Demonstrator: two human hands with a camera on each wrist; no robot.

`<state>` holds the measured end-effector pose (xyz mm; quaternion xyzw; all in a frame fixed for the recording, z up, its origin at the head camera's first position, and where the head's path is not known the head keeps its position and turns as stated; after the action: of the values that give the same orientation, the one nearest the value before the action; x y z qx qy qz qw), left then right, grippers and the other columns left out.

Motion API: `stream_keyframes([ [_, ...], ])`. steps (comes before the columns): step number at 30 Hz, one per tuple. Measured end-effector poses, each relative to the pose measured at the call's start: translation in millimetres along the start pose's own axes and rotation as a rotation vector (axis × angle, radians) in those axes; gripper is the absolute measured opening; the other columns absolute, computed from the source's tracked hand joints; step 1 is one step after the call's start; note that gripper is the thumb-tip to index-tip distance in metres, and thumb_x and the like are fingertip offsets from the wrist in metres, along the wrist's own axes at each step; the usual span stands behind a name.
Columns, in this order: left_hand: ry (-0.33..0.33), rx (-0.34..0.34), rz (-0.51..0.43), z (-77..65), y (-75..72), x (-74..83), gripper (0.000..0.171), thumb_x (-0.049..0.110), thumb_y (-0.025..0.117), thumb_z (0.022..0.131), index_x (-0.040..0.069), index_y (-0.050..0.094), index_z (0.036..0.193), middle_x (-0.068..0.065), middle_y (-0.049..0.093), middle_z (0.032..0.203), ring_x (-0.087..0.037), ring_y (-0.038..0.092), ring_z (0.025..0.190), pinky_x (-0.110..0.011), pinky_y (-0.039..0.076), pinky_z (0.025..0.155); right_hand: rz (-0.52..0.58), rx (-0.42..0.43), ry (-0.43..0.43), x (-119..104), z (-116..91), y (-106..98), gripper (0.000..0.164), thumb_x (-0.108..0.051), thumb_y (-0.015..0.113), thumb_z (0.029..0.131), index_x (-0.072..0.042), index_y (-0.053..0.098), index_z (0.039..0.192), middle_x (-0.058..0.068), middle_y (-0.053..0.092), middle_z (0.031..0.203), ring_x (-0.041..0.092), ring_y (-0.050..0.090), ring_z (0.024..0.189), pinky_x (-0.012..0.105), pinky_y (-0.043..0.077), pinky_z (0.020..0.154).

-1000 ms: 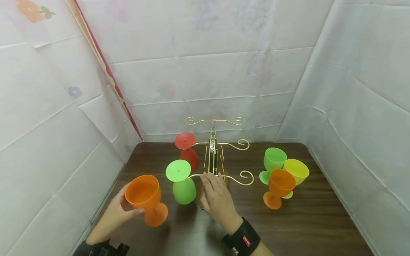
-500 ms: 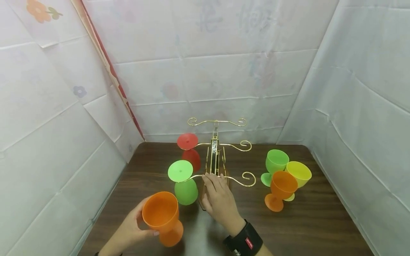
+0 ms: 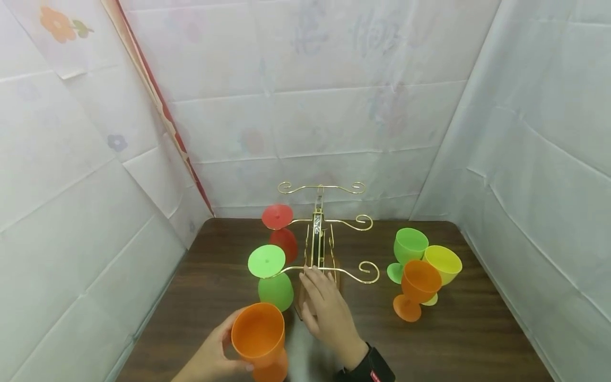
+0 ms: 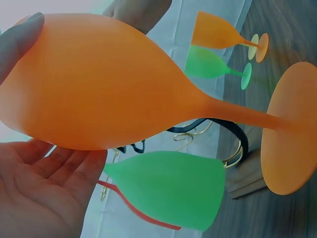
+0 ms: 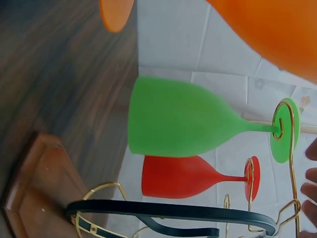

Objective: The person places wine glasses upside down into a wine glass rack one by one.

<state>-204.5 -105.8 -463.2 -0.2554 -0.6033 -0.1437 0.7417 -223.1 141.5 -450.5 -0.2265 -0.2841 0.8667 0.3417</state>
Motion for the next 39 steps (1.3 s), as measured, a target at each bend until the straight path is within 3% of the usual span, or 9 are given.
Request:
stream_keyframes([
  [6, -0.001, -0.005, 0.0, 0.2, 5.9, -2.4, 0.073, 0.01, 0.079, 0.074, 0.009, 0.042, 0.137, -0.01, 0.051, 0.133, -0.016, 0.052, 0.114, -0.022, 0.04, 0.098, 0.106, -0.017, -0.032, -7, -18, 0, 0.041, -0.018, 0.05, 0.094, -0.003, 0.051, 0.132, 0.011, 0.05, 0.135, 0.031, 0.046, 0.124, 0.029, 0.019, 0.114],
  [9, -0.031, -0.004, -0.001, 0.3, 7.5, -2.7, 0.074, 0.011, 0.08, 0.074, 0.01, 0.042, 0.137, -0.008, 0.052, 0.132, -0.015, 0.052, 0.113, -0.023, 0.04, 0.098, 0.18, -0.024, -0.016, -8, -26, -1, 0.04, -0.013, 0.053, 0.093, -0.002, 0.051, 0.132, 0.012, 0.05, 0.134, 0.029, 0.046, 0.124, 0.024, 0.02, 0.113],
  [13, 0.013, -0.028, -0.004, 2.2, 11.0, -4.3, 0.075, 0.009, 0.079, 0.073, 0.009, 0.041, 0.138, -0.01, 0.053, 0.132, -0.016, 0.053, 0.113, -0.026, 0.041, 0.097, 0.354, -0.036, 0.05, -8, -36, -2, 0.052, 0.002, 0.061, 0.084, -0.003, 0.049, 0.134, 0.01, 0.05, 0.134, 0.021, 0.046, 0.124, 0.017, 0.028, 0.107],
  [19, 0.069, -0.025, -0.02, 5.2, 18.6, -7.9, 0.077, 0.007, 0.08, 0.072, 0.011, 0.041, 0.139, -0.008, 0.054, 0.131, -0.016, 0.053, 0.114, -0.028, 0.043, 0.096, 0.568, -0.068, 0.02, -6, -48, 2, 0.054, 0.003, 0.057, 0.084, 0.003, 0.044, 0.136, 0.013, 0.049, 0.136, 0.017, 0.045, 0.126, 0.024, 0.035, 0.105],
  [25, 0.13, -0.004, -0.019, 10.3, 26.7, -13.5, 0.078, 0.006, 0.081, 0.071, 0.012, 0.042, 0.138, -0.007, 0.055, 0.131, -0.018, 0.054, 0.114, -0.028, 0.042, 0.097, 0.77, -0.114, -0.003, -5, -52, 7, 0.052, -0.021, 0.049, 0.098, 0.007, 0.036, 0.139, 0.015, 0.043, 0.142, 0.018, 0.04, 0.132, 0.027, 0.034, 0.106],
  [28, 0.129, 0.008, -0.01, 12.7, 30.3, -15.4, 0.079, 0.009, 0.081, 0.071, 0.014, 0.042, 0.139, -0.006, 0.055, 0.131, -0.018, 0.054, 0.114, -0.028, 0.041, 0.098, 0.959, -0.176, 0.071, -8, -52, 9, 0.064, -0.032, 0.053, 0.096, 0.005, 0.03, 0.143, 0.016, 0.038, 0.145, 0.017, 0.038, 0.132, 0.027, 0.036, 0.105],
  [31, 0.096, 0.016, -0.013, 14.9, 33.7, -15.9, 0.078, 0.013, 0.081, 0.072, 0.017, 0.041, 0.139, -0.003, 0.055, 0.131, -0.016, 0.054, 0.113, -0.028, 0.041, 0.097, 1.098, -0.231, 0.181, -13, -52, 11, 0.075, -0.033, 0.063, 0.09, 0.001, 0.027, 0.146, 0.018, 0.035, 0.145, 0.015, 0.038, 0.132, 0.029, 0.038, 0.103],
  [37, 0.164, 0.024, 0.0, 19.6, 40.7, -15.0, 0.078, 0.009, 0.08, 0.073, 0.017, 0.042, 0.14, -0.004, 0.054, 0.132, -0.018, 0.053, 0.114, -0.03, 0.042, 0.096, 1.161, -0.333, 0.478, -21, -53, 14, 0.075, -0.016, 0.074, 0.082, -0.016, 0.033, 0.145, 0.008, 0.043, 0.141, 0.018, 0.046, 0.123, 0.029, 0.04, 0.098],
  [39, 0.149, 0.023, -0.005, 20.0, 43.1, -14.6, 0.077, 0.01, 0.08, 0.073, 0.02, 0.042, 0.14, -0.002, 0.053, 0.133, -0.018, 0.051, 0.116, -0.031, 0.041, 0.098, 1.168, -0.343, 0.552, -23, -52, 13, 0.074, -0.011, 0.073, 0.081, -0.018, 0.035, 0.144, 0.007, 0.044, 0.141, 0.019, 0.047, 0.121, 0.03, 0.04, 0.098],
])
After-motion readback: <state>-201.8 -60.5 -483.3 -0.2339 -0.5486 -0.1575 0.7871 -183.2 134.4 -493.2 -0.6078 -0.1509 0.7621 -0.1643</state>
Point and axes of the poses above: each hand's wrist, its own z-axis towards the middle knuckle, its own y-axis out of the palm, x = y × z, the point moved 2 cm from there along z, towards the middle knuckle
